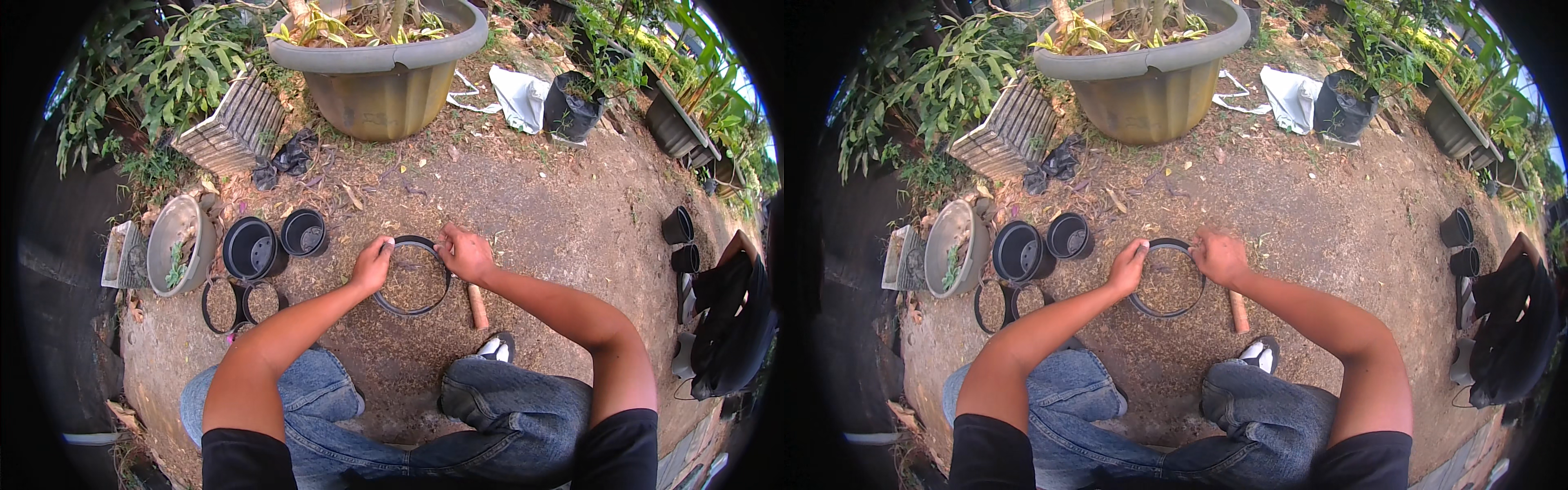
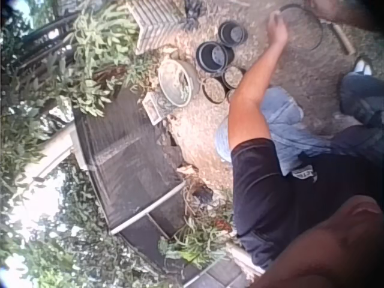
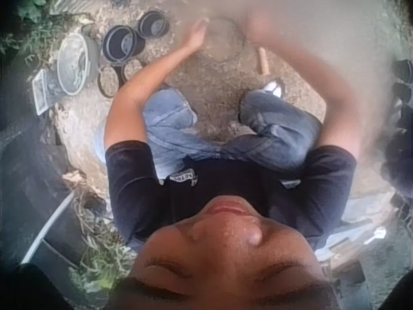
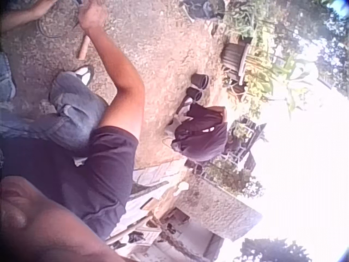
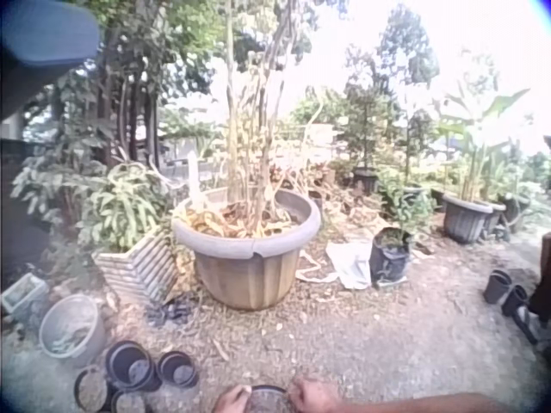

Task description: The person sits on the ground and uses a hammer to repeatedly strike a black circular tire rim. They rotate the rim by hand between strikes to work on different sections of the edge.

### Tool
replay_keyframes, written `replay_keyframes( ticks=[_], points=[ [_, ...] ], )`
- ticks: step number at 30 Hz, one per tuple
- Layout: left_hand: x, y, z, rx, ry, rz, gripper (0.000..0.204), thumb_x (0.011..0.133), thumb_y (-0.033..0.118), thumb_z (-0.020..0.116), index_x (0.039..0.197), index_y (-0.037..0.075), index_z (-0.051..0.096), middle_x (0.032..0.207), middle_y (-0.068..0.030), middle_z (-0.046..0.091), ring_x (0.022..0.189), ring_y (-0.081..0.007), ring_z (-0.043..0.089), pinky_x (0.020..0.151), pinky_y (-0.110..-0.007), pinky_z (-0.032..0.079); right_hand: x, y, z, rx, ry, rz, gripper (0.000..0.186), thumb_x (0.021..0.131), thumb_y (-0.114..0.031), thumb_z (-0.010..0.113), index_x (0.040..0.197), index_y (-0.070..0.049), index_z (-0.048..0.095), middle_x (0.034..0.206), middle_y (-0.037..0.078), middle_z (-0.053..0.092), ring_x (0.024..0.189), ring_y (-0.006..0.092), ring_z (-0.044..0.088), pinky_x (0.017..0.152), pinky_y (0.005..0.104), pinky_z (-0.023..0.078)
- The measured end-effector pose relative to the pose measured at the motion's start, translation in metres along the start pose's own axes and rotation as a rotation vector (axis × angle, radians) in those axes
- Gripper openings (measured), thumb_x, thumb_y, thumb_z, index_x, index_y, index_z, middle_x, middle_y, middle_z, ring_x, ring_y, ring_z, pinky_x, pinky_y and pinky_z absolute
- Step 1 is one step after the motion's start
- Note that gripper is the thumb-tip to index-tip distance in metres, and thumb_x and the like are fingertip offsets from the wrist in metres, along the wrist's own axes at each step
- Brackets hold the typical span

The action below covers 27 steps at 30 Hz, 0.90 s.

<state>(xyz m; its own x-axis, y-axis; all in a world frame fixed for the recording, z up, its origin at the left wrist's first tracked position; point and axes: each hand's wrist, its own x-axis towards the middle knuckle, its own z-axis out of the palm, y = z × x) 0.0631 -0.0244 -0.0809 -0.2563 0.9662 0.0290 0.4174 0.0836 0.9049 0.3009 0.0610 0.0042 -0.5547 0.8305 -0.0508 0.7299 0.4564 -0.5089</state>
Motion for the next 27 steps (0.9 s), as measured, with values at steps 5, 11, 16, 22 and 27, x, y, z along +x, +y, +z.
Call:
replay_keyframes(
  ticks=[5,11,16,22,27],
  points=[
    [-0.001,0.005,0.001,0.002,-0.001,-0.018,0.024,0.108,0.027,0.055,0.119,0.006,0.062,0.101,-0.0211,0.068,0.098,-0.0384,0.066,0.087,-0.045,0.049,-0.009,-0.011,0.025,-0.333,-0.167,-0.551,0.026,0.084,-0.024,0.072,0.110,-0.018,0.073,0.110,0.004,0.070,0.110,0.0252,0.068,0.090,0.0506,0.050],
    [-0.001,0.009,-0.001,-0.011,-0.016,-0.025,0.025,0.108,0.027,0.055,0.117,0.005,0.062,0.105,-0.0211,0.069,0.100,-0.0398,0.067,0.088,-0.045,0.050,-0.010,-0.033,0.059,-0.329,-0.220,-0.573,0.036,0.086,-0.028,0.073,0.121,-0.020,0.070,0.121,0.006,0.072,0.117,0.0262,0.068,0.092,0.0518,0.050],
    [-0.001,0.000,-0.002,0.000,-0.029,0.015,0.030,0.111,0.032,0.052,0.120,0.005,0.061,0.101,-0.0178,0.067,0.096,-0.0318,0.064,0.088,-0.042,0.049,-0.008,-0.031,0.067,-0.261,-0.218,-0.549,0.022,0.089,-0.027,0.073,0.109,-0.017,0.072,0.114,0.005,0.074,0.108,0.0264,0.070,0.088,0.0519,0.050],
    [-0.001,-0.001,-0.002,-0.010,-0.037,-0.022,0.030,0.110,0.033,0.052,0.120,0.006,0.062,0.099,-0.0182,0.067,0.095,-0.0331,0.065,0.087,-0.043,0.049,-0.003,-0.016,0.038,-0.156,-0.018,-0.435,0.011,0.091,-0.023,0.072,0.099,-0.015,0.074,0.101,0.004,0.074,0.100,0.0259,0.071,0.084,0.0469,0.052],
    [-0.001,0.006,-0.004,0.003,-0.051,-0.092,0.031,0.111,0.035,0.051,0.120,0.008,0.063,0.097,-0.0178,0.067,0.094,-0.0311,0.066,0.087,-0.042,0.050,0.012,-0.005,0.000,0.008,0.011,-0.105,0.014,0.092,-0.021,0.071,0.103,-0.014,0.076,0.106,0.006,0.075,0.105,0.0315,0.070,0.091,0.0467,0.056]
  ],
)
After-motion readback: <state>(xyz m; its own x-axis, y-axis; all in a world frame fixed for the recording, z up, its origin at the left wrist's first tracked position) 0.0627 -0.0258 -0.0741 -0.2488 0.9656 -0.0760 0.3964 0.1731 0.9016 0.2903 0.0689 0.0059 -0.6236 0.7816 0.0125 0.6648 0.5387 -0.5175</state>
